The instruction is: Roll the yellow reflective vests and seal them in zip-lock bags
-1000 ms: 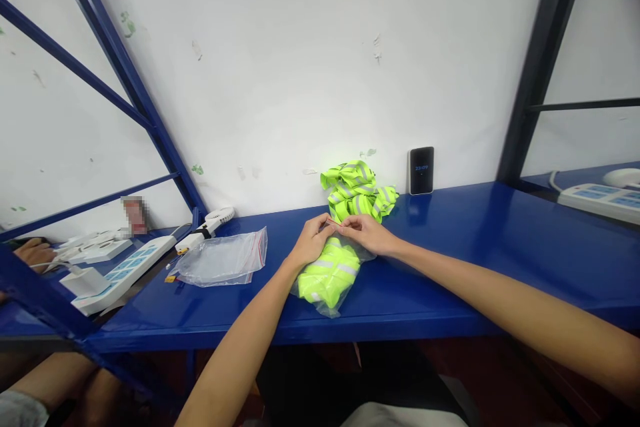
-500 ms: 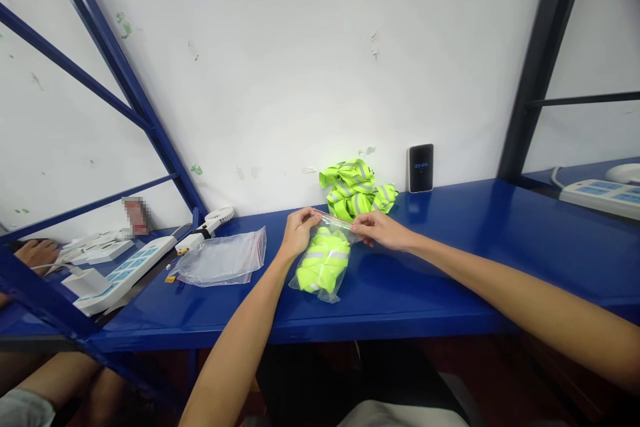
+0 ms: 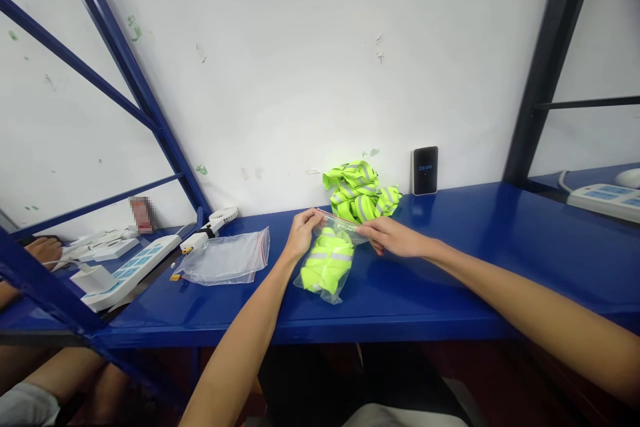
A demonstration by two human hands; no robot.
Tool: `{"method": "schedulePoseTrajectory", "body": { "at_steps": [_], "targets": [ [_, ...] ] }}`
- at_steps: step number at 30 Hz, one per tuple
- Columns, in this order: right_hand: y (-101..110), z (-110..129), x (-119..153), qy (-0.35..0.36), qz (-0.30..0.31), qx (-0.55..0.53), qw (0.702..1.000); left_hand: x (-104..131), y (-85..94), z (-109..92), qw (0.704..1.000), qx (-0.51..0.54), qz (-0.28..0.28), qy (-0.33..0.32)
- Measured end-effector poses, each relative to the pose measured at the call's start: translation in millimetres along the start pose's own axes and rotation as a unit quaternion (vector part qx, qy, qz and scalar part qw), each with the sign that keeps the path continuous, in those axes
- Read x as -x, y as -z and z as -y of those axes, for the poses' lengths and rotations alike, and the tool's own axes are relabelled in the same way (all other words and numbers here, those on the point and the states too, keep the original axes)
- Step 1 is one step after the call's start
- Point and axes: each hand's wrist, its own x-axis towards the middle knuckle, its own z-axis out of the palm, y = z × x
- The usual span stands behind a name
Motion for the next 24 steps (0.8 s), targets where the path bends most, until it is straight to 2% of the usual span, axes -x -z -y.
{"method": "schedulePoseTrajectory", "body": {
  "at_steps": [3,8,13,16,18,22,24],
  "targets": [
    [0.5,4.5,2.3,0.004,0.017,-0.078,0.997,-0.9,3.1,6.0,0.999,0.025,-0.009,0.018],
    [3.1,6.6,2.3,-0.013,-0.003,-0.142,0.99,-0.9,7.3,8.0,0.997,0.074,-0.023,0.027],
    [4.4,-0.6,0.6,0.01,-0.032,-0.098,0.995,0.8,7.6,4.3,1.0,0.003,-0.028,-0.008],
    [-1.7,-3.7,-2.0,0.014,-0.061,-0.14,0.988,2.4,4.9,3.4,0.999,-0.027,-0.025,-0.028],
    [-8.7,-3.7,-4.3,-0.011,-0.045,-0.219,0.975,3.4,1.7,4.2,0.998,-0.038,-0.026,-0.03],
    [-24.3,0.8,-11.8,-0.091,0.058,-0.329,0.938,0.9,-0.2,4.9,0.997,-0.068,-0.022,-0.041],
    [-30.0,5.2,-20.5,-0.1,0.044,-0.356,0.928,-3.6,7.3,-1.6,0.994,-0.069,-0.047,-0.064]
  ]
}}
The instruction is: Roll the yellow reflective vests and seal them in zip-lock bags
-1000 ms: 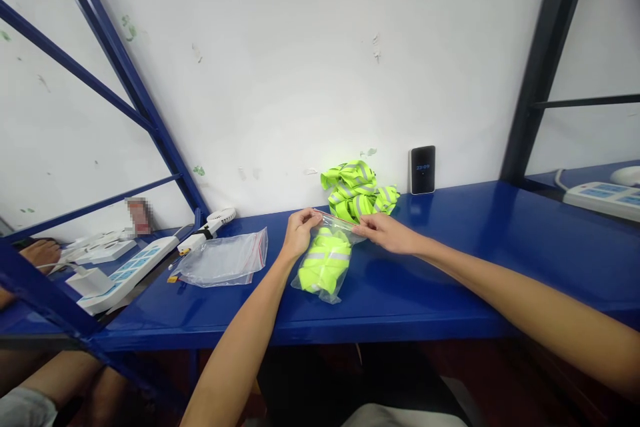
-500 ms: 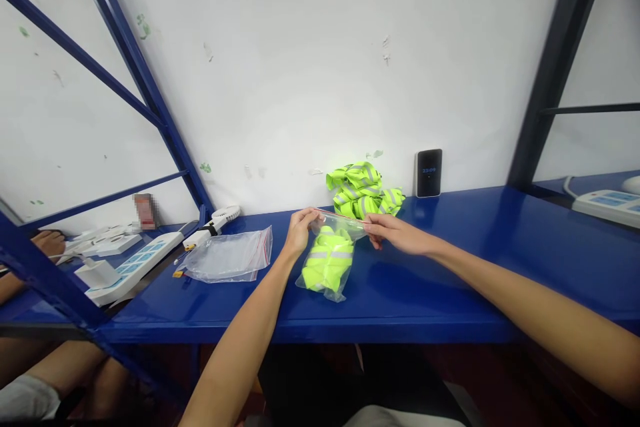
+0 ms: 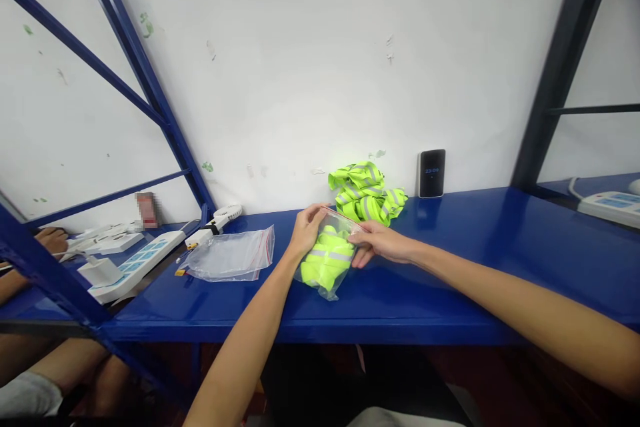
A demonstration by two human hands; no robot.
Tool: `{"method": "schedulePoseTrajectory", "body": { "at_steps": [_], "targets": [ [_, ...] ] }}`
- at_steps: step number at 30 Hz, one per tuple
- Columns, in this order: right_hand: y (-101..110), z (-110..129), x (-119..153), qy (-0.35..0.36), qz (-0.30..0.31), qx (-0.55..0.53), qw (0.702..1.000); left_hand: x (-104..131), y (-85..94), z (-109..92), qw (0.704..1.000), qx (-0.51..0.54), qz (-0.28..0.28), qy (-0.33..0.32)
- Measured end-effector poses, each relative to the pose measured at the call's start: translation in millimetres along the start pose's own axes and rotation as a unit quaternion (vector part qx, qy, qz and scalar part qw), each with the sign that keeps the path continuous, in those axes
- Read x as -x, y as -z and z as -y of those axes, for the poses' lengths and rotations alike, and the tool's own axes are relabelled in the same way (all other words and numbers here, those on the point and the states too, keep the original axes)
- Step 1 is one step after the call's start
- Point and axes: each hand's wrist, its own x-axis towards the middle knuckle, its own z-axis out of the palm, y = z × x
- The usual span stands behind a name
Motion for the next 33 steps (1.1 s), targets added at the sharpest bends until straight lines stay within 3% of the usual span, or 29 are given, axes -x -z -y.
{"method": "schedulePoseTrajectory", "body": {
  "at_steps": [2,4,6,8,10,12,15,18,20,21,23,25,26,29,33],
  "targets": [
    [-6.1,5.2,-14.3,0.027,-0.051,-0.045,0.997,-8.1,15.8,-11.5,0.995,0.005,-0.085,-0.047],
    [-11.3,13.9,-34.8,0.062,-0.104,-0.09,0.989,-16.1,36.1,-28.3,0.969,-0.005,-0.213,-0.125],
    [-14.9,24.2,-58.9,0.088,-0.119,-0.13,0.98,-22.2,54.7,-43.9,0.922,-0.032,-0.333,-0.194],
    [-15.9,34.3,-80.6,0.052,-0.094,-0.139,0.984,-25.3,66.1,-50.8,0.89,-0.075,-0.396,-0.216],
    [-12.7,43.4,-93.9,-0.019,-0.083,-0.036,0.996,-24.5,67.8,-45.2,0.902,-0.153,-0.363,-0.175],
    [-4.5,51.7,-96.1,-0.008,-0.152,0.15,0.977,-19.8,60.9,-28.7,0.932,-0.256,-0.241,-0.091],
    [16.7,62.9,-86.3,0.089,-0.274,0.353,0.89,-9.0,43.8,3.0,0.921,-0.389,-0.022,0.032],
    [45.9,69.4,-79.0,0.154,-0.348,0.526,0.761,-0.5,31.8,26.7,0.877,-0.466,0.083,0.086],
    [67.8,69.1,-81.3,0.122,-0.375,0.584,0.71,1.7,30.3,35.9,0.86,-0.491,0.102,0.094],
    [78.9,67.6,-84.4,0.086,-0.378,0.587,0.71,1.9,31.1,39.2,0.855,-0.499,0.106,0.095],
    [99.2,62.7,-92.6,0.008,-0.35,0.563,0.748,1.3,34.6,44.2,0.849,-0.508,0.109,0.097],
    [114.8,57.2,-100.5,-0.019,-0.331,0.527,0.782,0.3,37.9,47.7,0.848,-0.509,0.105,0.099],
    [120.1,55.3,-103.5,-0.021,-0.343,0.514,0.786,0.0,38.9,48.7,0.851,-0.506,0.099,0.099],
    [124.1,56.4,-105.7,0.027,-0.429,0.492,0.757,0.3,36.7,46.1,0.87,-0.483,0.061,0.079],
    [102.1,75.3,-90.3,0.193,-0.493,0.464,0.71,1.3,22.6,26.4,0.927,-0.375,-0.008,-0.007]
  ]
}}
